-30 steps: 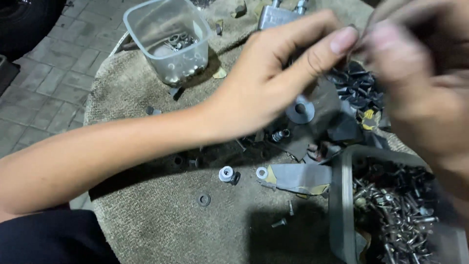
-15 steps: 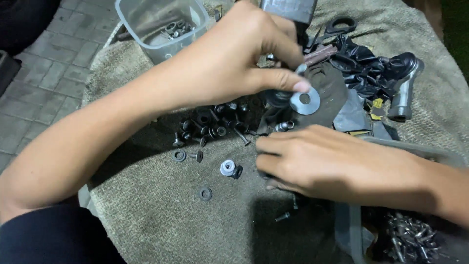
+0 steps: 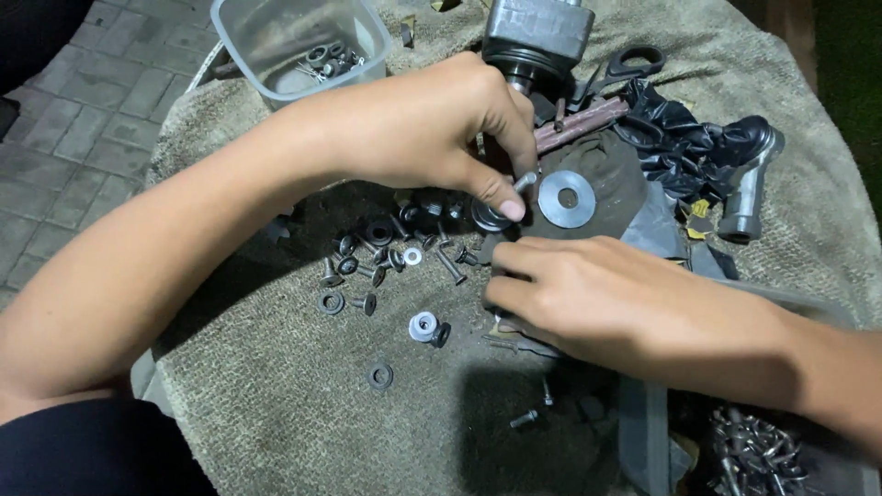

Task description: Assembling a mechanical component by fitting small bolts, washers, and internal parts into a housing using hands and a screwdriver.

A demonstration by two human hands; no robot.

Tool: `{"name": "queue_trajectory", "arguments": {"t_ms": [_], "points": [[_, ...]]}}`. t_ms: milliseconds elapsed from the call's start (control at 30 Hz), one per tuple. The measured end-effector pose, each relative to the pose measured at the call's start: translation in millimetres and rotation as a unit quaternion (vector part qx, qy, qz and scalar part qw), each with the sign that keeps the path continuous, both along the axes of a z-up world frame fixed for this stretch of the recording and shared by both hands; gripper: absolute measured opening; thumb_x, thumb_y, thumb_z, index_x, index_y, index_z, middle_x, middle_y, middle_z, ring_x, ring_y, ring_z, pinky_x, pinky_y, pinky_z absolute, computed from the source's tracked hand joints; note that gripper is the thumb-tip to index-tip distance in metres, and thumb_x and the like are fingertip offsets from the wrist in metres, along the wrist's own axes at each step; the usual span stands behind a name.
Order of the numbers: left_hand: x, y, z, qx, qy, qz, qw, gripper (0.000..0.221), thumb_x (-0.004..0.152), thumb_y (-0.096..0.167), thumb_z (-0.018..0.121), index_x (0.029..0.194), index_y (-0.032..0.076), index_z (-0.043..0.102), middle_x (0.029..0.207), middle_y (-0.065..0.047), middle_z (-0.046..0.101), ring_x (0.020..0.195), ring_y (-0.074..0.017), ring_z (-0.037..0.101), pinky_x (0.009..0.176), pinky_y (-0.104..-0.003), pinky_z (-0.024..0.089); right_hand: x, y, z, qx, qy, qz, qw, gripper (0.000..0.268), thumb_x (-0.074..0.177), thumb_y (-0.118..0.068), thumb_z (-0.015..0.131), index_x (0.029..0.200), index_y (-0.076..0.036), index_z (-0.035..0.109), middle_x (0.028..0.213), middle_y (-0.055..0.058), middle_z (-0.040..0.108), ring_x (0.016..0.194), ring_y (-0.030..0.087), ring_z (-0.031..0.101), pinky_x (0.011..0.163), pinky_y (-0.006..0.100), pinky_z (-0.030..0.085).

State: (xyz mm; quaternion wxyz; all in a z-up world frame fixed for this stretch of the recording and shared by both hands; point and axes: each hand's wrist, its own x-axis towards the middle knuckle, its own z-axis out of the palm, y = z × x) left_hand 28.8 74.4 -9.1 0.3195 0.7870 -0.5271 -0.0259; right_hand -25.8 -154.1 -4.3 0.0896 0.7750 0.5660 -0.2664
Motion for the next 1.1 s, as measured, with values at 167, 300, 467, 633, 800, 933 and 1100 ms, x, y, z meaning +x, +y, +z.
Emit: {"name": "queue_trajectory", "arguments": {"t_ms": [167,300,467,633,800,933,1100], "points": [[0,2,1,0.020,0.000,0.022,1.000,0.025,0.088,0.027,0.087,0.097,0.006,0.077,0.089,-0.008,0.070,0.076,-0.0246,0.066,0.069,-0.038,0.046,1,-6,-6,0.061,0.016,0.023,0.998,0.008,0.093,-0.011,0.050,0.087,-0.011,0.054,0.093,0.006,0.055,0.075,0.029,0.062,0.053,0.051,0.050],[-5,1,7,0.052,0.033,0.041,0.997,0.021,0.087,0.022,0.085,0.097,0.006,0.077,0.093,-0.007,0.070,0.084,-0.0237,0.067,0.077,-0.040,0.050,3,-7,-19,0.148,-0.018,0.074,0.986,0.012,0.095,-0.012,0.053,0.084,-0.009,0.058,0.087,0.009,0.059,0.074,0.034,0.061,0.064,0.050,0.049],[-2,-3,-4,0.056,-0.021,0.017,0.998,0.026,0.089,0.030,0.085,0.092,0.007,0.073,0.084,-0.008,0.070,0.075,-0.0277,0.065,0.071,-0.040,0.046,-6,-4,-19,0.165,-0.030,0.016,0.986,0.012,0.098,-0.018,0.059,0.089,-0.011,0.056,0.087,0.008,0.057,0.074,0.034,0.061,0.073,0.048,0.047],[0,-1,-4,0.043,-0.030,0.033,0.998,0.023,0.095,0.025,0.081,0.089,0.005,0.072,0.081,-0.009,0.066,0.071,-0.0265,0.061,0.068,-0.039,0.045,1,4,-19,0.116,0.024,-0.051,0.992,0.030,0.085,-0.023,0.077,0.099,-0.013,0.052,0.086,0.008,0.064,0.066,0.037,0.059,0.079,0.043,0.039],[7,2,-6,0.024,0.023,0.018,0.999,0.025,0.095,0.030,0.079,0.092,0.006,0.074,0.081,-0.009,0.066,0.071,-0.0244,0.062,0.068,-0.037,0.044,13,-11,-31,0.202,0.050,0.007,0.978,0.017,0.096,-0.026,0.063,0.087,-0.013,0.058,0.091,0.007,0.060,0.074,0.035,0.062,0.067,0.051,0.051],[10,3,-10,0.003,0.024,0.011,1.000,0.025,0.094,0.029,0.078,0.091,0.006,0.072,0.079,-0.009,0.069,0.069,-0.0216,0.061,0.066,-0.036,0.045,22,-12,8,0.240,0.101,-0.042,0.965,0.018,0.100,-0.028,0.062,0.101,-0.015,0.073,0.090,0.000,0.066,0.068,0.018,0.070,0.059,0.036,0.056],[9,3,-8,0.007,0.042,0.011,0.999,0.026,0.094,0.029,0.079,0.087,0.006,0.071,0.075,-0.006,0.068,0.069,-0.0185,0.058,0.065,-0.034,0.044,23,-11,13,0.286,0.045,-0.059,0.955,0.013,0.095,-0.026,0.066,0.101,-0.017,0.074,0.095,-0.002,0.072,0.079,0.016,0.072,0.070,0.034,0.056]]}}
